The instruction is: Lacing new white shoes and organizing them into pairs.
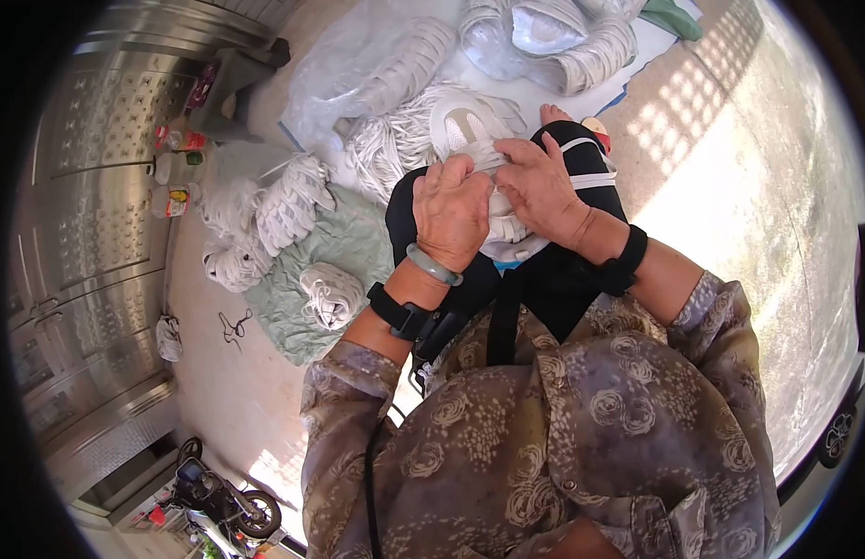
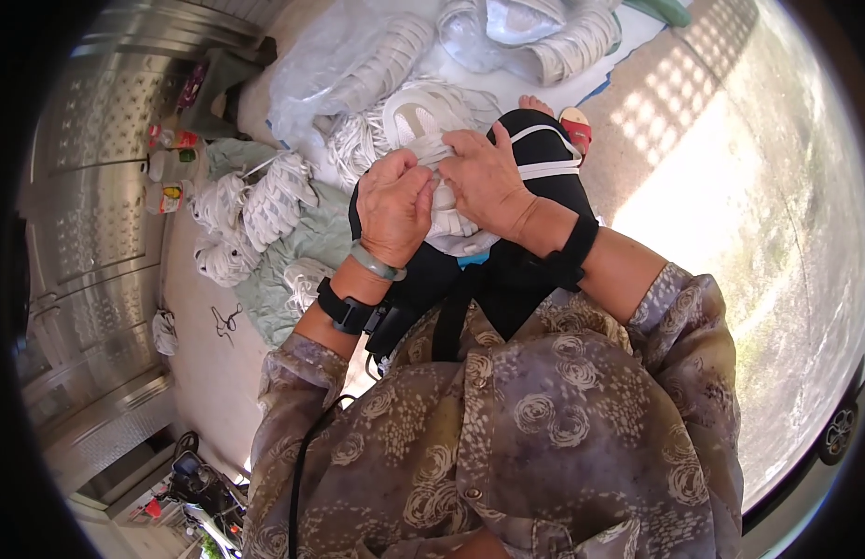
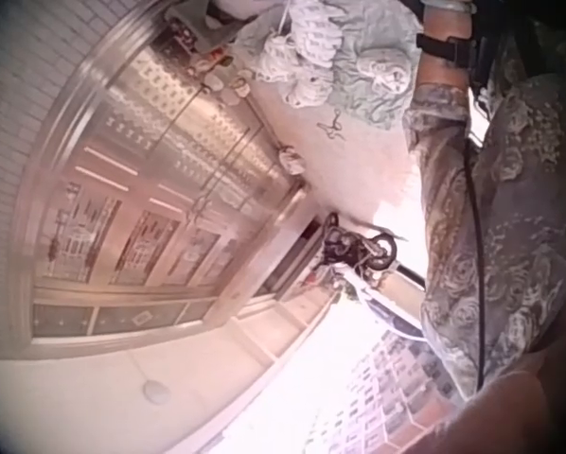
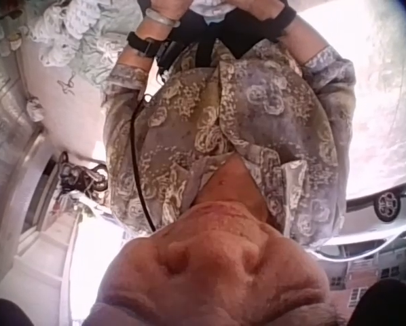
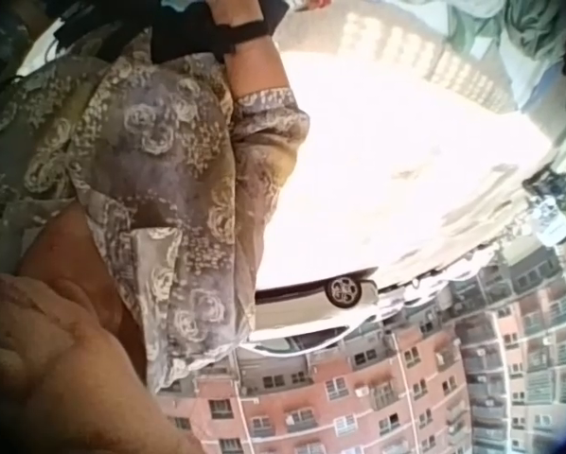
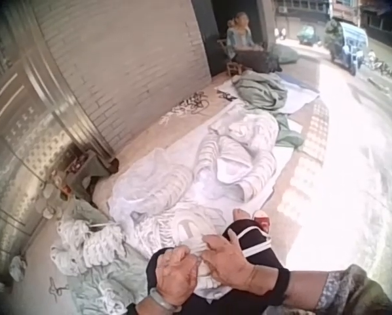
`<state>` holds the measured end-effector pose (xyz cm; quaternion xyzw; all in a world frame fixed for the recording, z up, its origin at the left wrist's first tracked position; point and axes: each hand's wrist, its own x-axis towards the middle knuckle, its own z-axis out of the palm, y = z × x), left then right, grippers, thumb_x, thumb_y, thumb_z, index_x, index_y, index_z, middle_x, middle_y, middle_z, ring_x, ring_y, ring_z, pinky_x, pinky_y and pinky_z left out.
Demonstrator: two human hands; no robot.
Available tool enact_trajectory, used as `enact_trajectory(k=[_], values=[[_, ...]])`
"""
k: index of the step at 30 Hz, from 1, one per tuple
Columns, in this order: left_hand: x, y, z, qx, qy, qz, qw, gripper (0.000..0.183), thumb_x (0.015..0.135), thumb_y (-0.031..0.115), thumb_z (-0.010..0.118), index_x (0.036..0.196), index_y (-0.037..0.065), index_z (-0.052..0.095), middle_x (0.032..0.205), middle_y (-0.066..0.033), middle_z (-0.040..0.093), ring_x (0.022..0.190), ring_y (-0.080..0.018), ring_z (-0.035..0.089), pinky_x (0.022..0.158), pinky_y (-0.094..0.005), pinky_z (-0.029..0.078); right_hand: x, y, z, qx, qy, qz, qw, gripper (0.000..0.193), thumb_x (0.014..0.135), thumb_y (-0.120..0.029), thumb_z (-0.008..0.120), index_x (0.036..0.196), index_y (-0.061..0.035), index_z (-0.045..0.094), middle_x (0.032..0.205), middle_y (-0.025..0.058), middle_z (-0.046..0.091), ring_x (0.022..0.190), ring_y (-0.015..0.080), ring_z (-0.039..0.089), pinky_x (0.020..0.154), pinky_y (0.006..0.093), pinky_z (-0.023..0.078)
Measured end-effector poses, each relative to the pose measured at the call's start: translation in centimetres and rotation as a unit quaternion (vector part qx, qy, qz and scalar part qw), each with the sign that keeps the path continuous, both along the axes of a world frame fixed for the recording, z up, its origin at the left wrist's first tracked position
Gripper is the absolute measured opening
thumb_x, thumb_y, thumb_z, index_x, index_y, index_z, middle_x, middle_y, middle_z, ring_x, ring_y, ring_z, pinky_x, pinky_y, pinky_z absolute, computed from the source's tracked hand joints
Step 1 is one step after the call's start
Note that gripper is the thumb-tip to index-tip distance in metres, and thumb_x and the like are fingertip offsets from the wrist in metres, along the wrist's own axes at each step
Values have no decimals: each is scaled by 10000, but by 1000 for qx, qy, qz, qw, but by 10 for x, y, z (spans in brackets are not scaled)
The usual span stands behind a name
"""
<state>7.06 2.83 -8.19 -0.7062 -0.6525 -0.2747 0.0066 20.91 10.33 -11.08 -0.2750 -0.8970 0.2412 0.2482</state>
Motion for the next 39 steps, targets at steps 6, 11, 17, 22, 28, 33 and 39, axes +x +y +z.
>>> enact_trajectory(k=[6, 11, 17, 22, 28, 33, 39], values=[[3, 4, 3, 13, 63, -17, 998, 162, 636, 72, 595, 793, 51, 561, 935, -71, 520, 826, -269, 494, 673, -371, 357, 3, 4, 6, 8, -33, 8, 999, 109, 717, -109, 576, 800, -66, 632, 1093, 116, 501, 1095, 262, 440, 933, 531, 248], [-5, -8, 7, -52, -2, 9, 999, 82, 728, 47, 559, 783, 29, 501, 922, -151, 513, 848, -321, 508, 718, -398, 394, 15, 11, 8, -79, 74, 86, 990, 143, 766, -167, 566, 856, -58, 591, 1149, 125, 482, 1146, 285, 407, 958, 505, 248], [-17, -31, 22, 29, -100, 27, 994, 116, 733, 33, 596, 759, 32, 482, 854, -141, 537, 745, -314, 518, 682, -357, 406, 33, 4, 19, 29, 28, 131, 991, 157, 692, -130, 606, 831, -66, 572, 1137, 113, 476, 1169, 299, 376, 961, 465, 276], [-7, -47, 36, 6, 9, -72, 997, 154, 639, 101, 660, 791, 85, 642, 888, -83, 545, 756, -239, 505, 666, -343, 364, 18, 11, 29, 48, 111, 128, 984, 138, 651, -83, 599, 783, -67, 563, 1114, 100, 477, 1150, 296, 386, 923, 454, 319], [-3, -19, 24, 22, 104, -20, 994, 177, 665, 184, 643, 818, 94, 642, 1009, -139, 514, 904, -290, 457, 735, -401, 342, -31, 25, 58, -30, 109, 192, 975, 122, 683, -36, 565, 804, -19, 553, 1086, 128, 517, 987, 283, 496, 821, 354, 405], [-6, -4, 8, -25, -37, -18, 999, 237, 657, 129, 660, 876, 57, 606, 1079, -207, 502, 976, -363, 472, 816, -432, 375, -21, 59, 61, -122, 63, 179, 974, 186, 750, -74, 599, 927, -20, 588, 966, 91, 562, 833, 181, 551, 719, 296, 447], [-8, -9, 6, -40, 8, -12, 999, 155, 687, 77, 617, 800, 1, 543, 1165, -217, 454, 1053, -382, 438, 862, -447, 361, 11, 79, 70, -437, 96, 98, 889, 81, 841, -131, 574, 868, -54, 573, 711, -45, 528, 618, 43, 483, 574, 190, 417]])
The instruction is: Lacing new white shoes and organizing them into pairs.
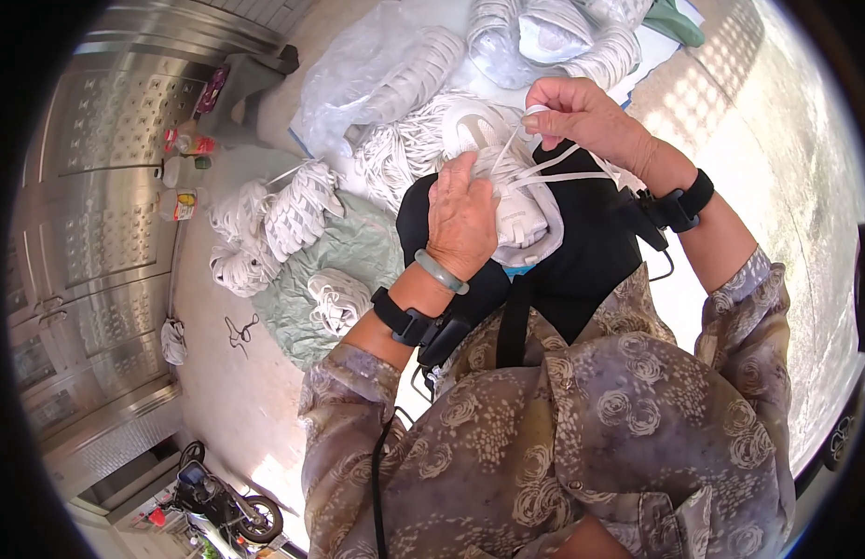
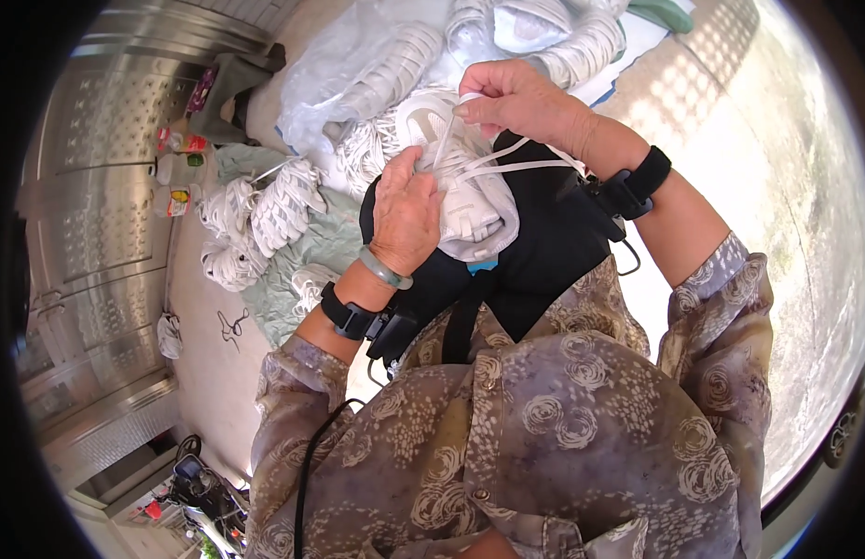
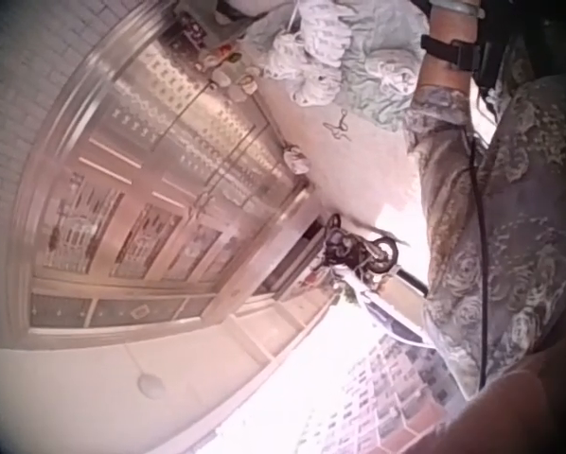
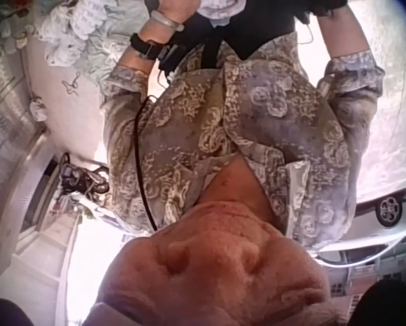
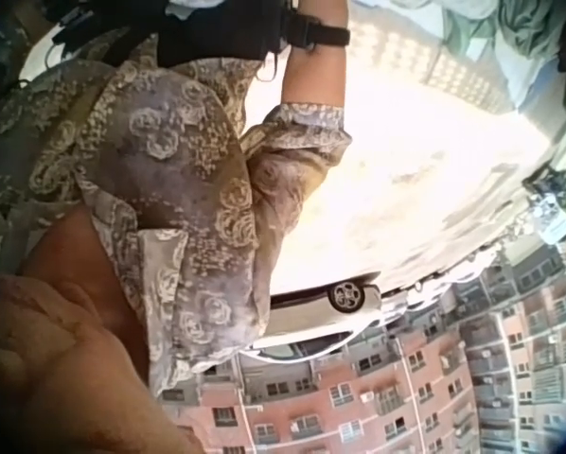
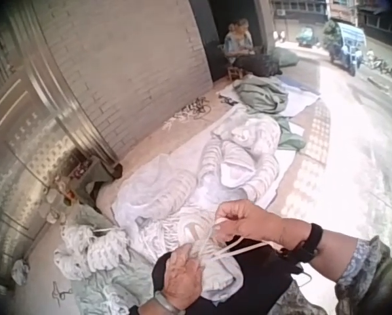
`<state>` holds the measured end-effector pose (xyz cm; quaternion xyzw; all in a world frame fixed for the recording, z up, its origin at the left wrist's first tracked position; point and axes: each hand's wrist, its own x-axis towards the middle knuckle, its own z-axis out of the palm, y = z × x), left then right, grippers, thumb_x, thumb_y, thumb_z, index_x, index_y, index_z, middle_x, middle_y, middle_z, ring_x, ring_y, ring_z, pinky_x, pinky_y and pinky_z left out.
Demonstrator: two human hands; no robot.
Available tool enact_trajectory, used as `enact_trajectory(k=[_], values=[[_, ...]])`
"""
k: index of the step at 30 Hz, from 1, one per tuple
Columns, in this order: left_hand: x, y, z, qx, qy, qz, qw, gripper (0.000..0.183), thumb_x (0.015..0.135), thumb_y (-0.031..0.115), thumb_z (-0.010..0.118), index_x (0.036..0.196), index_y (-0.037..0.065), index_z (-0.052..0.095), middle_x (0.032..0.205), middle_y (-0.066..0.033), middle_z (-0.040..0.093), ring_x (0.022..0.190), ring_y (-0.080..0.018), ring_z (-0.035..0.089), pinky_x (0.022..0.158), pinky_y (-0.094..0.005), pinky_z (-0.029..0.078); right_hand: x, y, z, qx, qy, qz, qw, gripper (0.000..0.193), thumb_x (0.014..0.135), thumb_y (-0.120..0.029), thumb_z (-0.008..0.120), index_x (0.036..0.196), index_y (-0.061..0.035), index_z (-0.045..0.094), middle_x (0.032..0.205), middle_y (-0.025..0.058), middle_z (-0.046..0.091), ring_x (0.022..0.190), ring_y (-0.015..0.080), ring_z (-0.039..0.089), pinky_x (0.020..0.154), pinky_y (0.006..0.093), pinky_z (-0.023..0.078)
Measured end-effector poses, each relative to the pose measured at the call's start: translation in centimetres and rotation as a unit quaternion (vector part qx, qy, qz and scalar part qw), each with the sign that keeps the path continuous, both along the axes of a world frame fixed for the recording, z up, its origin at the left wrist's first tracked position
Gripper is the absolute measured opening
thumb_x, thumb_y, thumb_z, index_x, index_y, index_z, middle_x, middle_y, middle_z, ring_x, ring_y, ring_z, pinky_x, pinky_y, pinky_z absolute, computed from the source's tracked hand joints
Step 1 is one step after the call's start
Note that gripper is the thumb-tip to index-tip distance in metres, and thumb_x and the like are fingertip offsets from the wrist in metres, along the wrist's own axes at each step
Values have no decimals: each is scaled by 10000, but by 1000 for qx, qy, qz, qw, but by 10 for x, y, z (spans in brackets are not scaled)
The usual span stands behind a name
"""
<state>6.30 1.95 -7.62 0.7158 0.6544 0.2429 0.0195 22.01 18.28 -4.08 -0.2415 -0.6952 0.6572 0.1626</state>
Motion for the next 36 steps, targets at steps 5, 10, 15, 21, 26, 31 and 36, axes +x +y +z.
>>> enact_trajectory(k=[5, 10, 15, 21, 26, 31, 36], values=[[-43, -36, 28, -72, 48, 18, 996, 112, 709, 53, 581, 773, -15, 520, 1180, -211, 448, 1081, -388, 421, 875, -456, 351, 35, -3, 14, 14, -53, -1, 998, 80, 848, -137, 571, 827, -60, 569, 690, -50, 510, 571, 23, 457, 492, 159, 355], [-186, -158, -16, -193, 190, 273, 923, 173, 756, 121, 571, 892, 17, 546, 1158, -164, 474, 1029, -375, 455, 853, -443, 379, 62, -21, -2, -19, -40, 49, 998, 121, 847, -158, 588, 836, -38, 579, 649, -51, 504, 529, 10, 432, 444, 147, 316], [-227, -215, -21, -436, 251, 435, 747, 195, 755, 165, 583, 923, 68, 573, 1093, -101, 501, 1019, -318, 475, 819, -467, 388, 75, -44, 23, -117, -97, 174, 973, 103, 855, -89, 552, 906, -10, 595, 622, -16, 524, 560, 57, 477, 536, 202, 429], [-117, -92, -5, -89, 58, 114, 988, 230, 750, 178, 610, 941, 54, 580, 1102, -135, 544, 1031, -334, 478, 869, -443, 352, 56, -61, 33, -50, 6, 147, 988, 169, 851, -116, 568, 1000, -39, 585, 597, -46, 479, 538, 32, 417, 498, 185, 345], [-47, -20, 3, -22, -12, -21, 999, 207, 776, 169, 600, 931, 33, 584, 1059, -134, 566, 988, -317, 504, 868, -408, 364, 22, -22, 62, -44, 63, 29, 997, 138, 857, -99, 538, 959, -59, 622, 648, -28, 546, 581, 20, 453, 524, 174, 367], [-39, -5, -7, -62, -100, -78, 990, 132, 809, 112, 570, 809, -19, 559, 808, -151, 582, 727, -298, 565, 652, -320, 455, -21, 26, -5, 209, -44, -94, 972, 191, 841, -88, 545, 1027, -55, 577, 895, 36, 576, 697, 104, 545, 572, 202, 432], [-32, -13, 3, -136, -182, -12, 974, 109, 818, 97, 576, 803, -9, 556, 711, -87, 550, 633, -185, 520, 593, -272, 431, 4, -19, -40, 263, 8, -53, 963, 310, 688, -124, 604, 990, -63, 571, 936, 104, 593, 896, 223, 570, 790, 310, 442]])
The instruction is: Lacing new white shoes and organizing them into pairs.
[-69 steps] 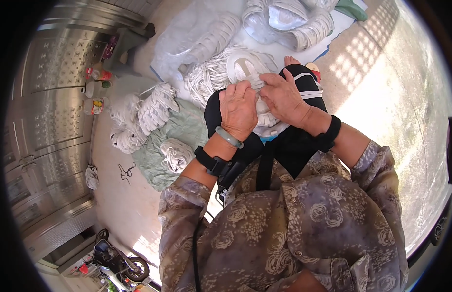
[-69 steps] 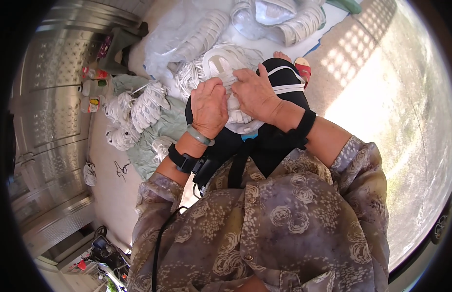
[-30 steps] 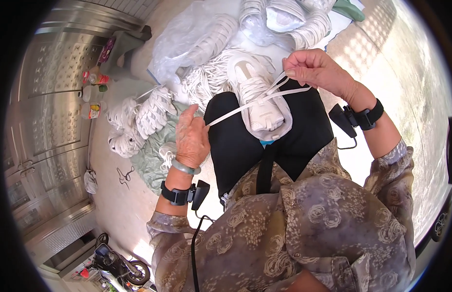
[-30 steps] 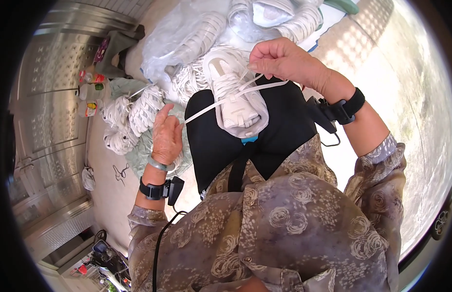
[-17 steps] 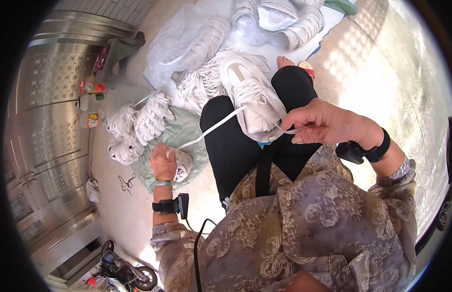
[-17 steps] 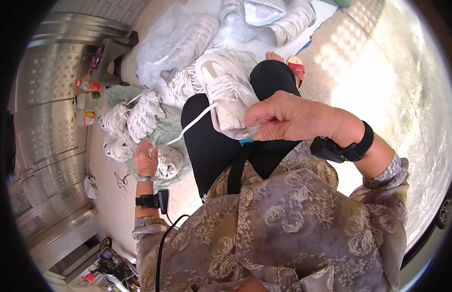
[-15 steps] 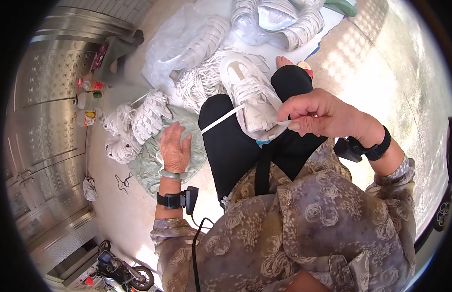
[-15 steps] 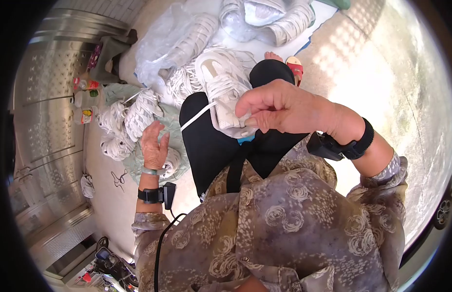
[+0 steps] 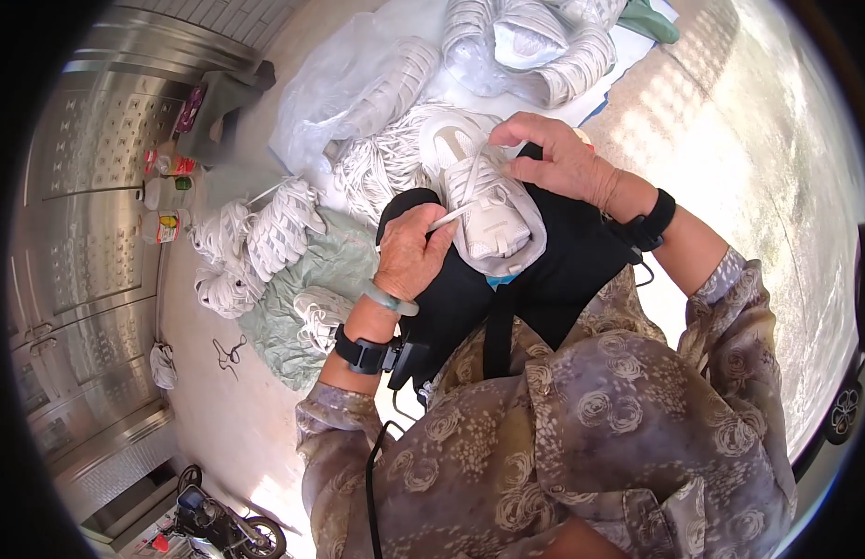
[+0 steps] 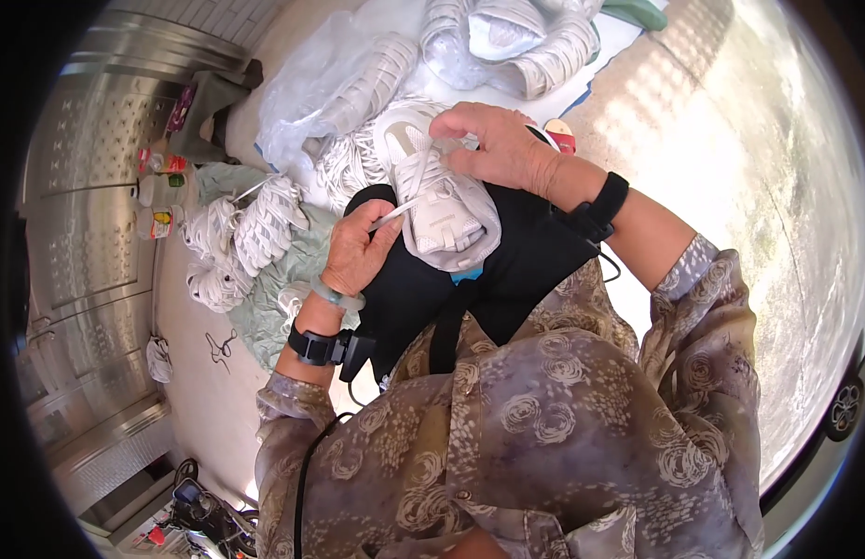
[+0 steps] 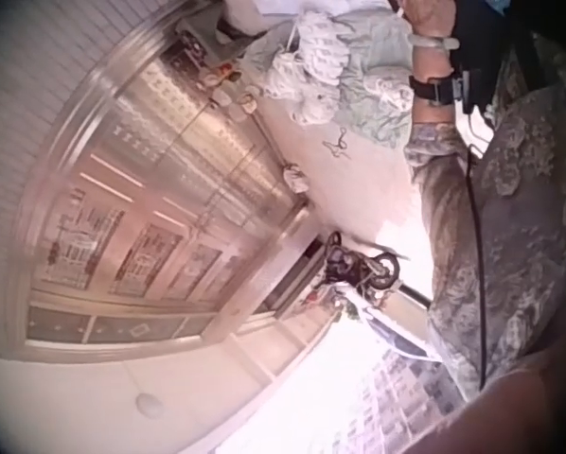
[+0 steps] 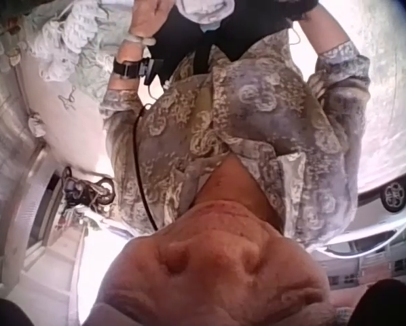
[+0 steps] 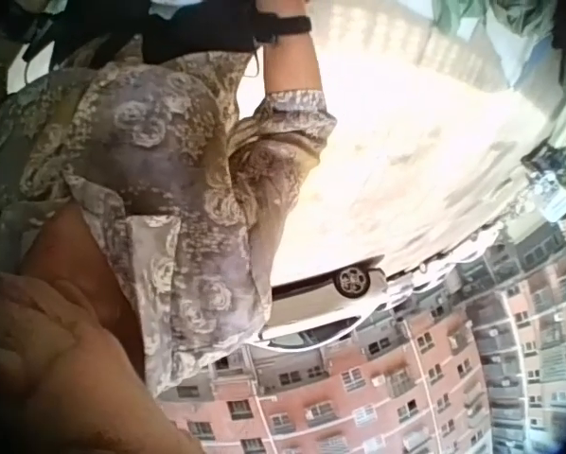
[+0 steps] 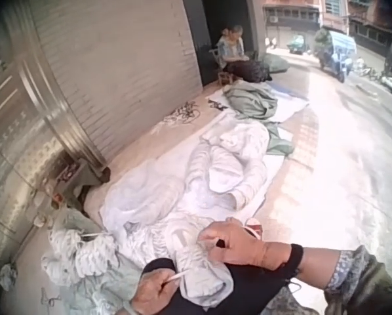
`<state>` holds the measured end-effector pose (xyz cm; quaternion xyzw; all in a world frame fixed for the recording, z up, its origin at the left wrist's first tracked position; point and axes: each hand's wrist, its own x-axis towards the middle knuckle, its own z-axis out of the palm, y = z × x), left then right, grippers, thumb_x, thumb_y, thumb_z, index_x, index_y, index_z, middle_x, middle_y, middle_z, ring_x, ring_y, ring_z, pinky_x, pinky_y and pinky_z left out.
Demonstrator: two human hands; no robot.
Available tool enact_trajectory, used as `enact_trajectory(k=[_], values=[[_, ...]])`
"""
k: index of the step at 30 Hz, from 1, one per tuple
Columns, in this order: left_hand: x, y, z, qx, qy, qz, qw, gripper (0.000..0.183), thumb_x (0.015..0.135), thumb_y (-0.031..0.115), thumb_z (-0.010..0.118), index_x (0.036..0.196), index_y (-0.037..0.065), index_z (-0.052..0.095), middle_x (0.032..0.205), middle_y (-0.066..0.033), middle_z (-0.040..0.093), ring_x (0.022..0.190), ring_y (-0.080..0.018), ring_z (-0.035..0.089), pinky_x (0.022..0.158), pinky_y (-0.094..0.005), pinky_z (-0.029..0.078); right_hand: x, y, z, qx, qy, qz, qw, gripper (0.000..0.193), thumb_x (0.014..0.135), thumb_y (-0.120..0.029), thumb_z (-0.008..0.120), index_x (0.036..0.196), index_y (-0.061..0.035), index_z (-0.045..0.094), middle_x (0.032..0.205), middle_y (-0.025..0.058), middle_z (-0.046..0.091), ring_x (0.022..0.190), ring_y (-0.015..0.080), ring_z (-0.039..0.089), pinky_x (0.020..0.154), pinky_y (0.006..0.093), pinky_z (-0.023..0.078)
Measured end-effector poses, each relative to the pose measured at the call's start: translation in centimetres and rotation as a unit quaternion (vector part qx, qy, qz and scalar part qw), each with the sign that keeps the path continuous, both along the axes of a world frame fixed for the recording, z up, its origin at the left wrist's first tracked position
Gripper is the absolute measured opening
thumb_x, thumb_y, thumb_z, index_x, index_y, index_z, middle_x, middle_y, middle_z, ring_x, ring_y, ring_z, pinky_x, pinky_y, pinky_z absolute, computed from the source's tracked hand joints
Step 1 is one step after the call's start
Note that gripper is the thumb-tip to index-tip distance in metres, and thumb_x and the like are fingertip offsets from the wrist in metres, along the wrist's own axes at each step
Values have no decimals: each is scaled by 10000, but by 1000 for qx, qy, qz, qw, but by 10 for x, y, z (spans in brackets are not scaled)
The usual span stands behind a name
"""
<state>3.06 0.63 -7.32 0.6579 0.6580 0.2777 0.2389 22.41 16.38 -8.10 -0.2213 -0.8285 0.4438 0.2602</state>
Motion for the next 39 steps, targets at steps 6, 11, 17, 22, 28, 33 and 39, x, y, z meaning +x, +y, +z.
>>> enact_trajectory(k=[6, 11, 17, 22, 28, 33, 39], values=[[-3, 3, -12, -21, -89, 34, 995, 119, 847, 98, 557, 782, 0, 538, 639, 0, 509, 609, -66, 453, 548, -231, 399, 2, -49, -12, 172, -76, -47, 981, 368, 620, -95, 582, 982, -115, 521, 932, 85, 517, 901, 265, 509, 782, 373, 355], [-9, 5, -15, -67, -212, 79, 972, 148, 873, 106, 514, 748, 29, 528, 650, 30, 490, 596, -45, 437, 561, -190, 382, -3, -50, -17, 187, -55, -77, 978, 331, 641, -42, 555, 962, -114, 517, 932, 77, 514, 886, 244, 508, 751, 380, 357], [-7, 2, -17, -107, -212, 105, 966, 154, 878, 134, 518, 751, 50, 539, 641, 44, 482, 574, -29, 427, 517, -184, 368, -9, -46, -25, 173, 39, -84, 981, 208, 662, -28, 569, 851, -116, 575, 875, 42, 530, 884, 227, 515, 761, 356, 361], [-7, -1, -18, -98, -201, 113, 968, 150, 877, 140, 526, 757, 53, 550, 617, 57, 470, 551, -16, 400, 490, -170, 332, -9, -42, -25, 181, 39, -48, 981, 148, 677, -54, 590, 807, -124, 607, 877, 21, 525, 898, 220, 506, 765, 357, 369], [-3, -4, -17, -74, -253, 118, 957, 133, 869, 113, 543, 757, 45, 562, 617, 73, 457, 543, -8, 369, 484, -161, 301, -1, -26, -9, 190, -10, 56, 980, 68, 702, -70, 573, 765, -96, 582, 933, 48, 516, 981, 247, 467, 804, 374, 374], [-1, -6, -7, -70, -268, 126, 953, 133, 830, 28, 567, 704, 23, 526, 592, 72, 443, 564, -11, 353, 484, -177, 318, -5, -20, -16, 213, -18, 83, 973, 53, 710, -76, 557, 763, -79, 561, 946, 77, 522, 959, 279, 479, 800, 386, 391], [-25, -30, 14, -132, -239, 88, 958, 130, 865, 83, 543, 742, 44, 542, 631, 83, 436, 562, -16, 354, 503, -171, 296, -4, -18, -17, 167, 16, 15, 986, 130, 704, -65, 552, 831, -86, 556, 961, 70, 533, 942, 279, 488, 787, 381, 401]])
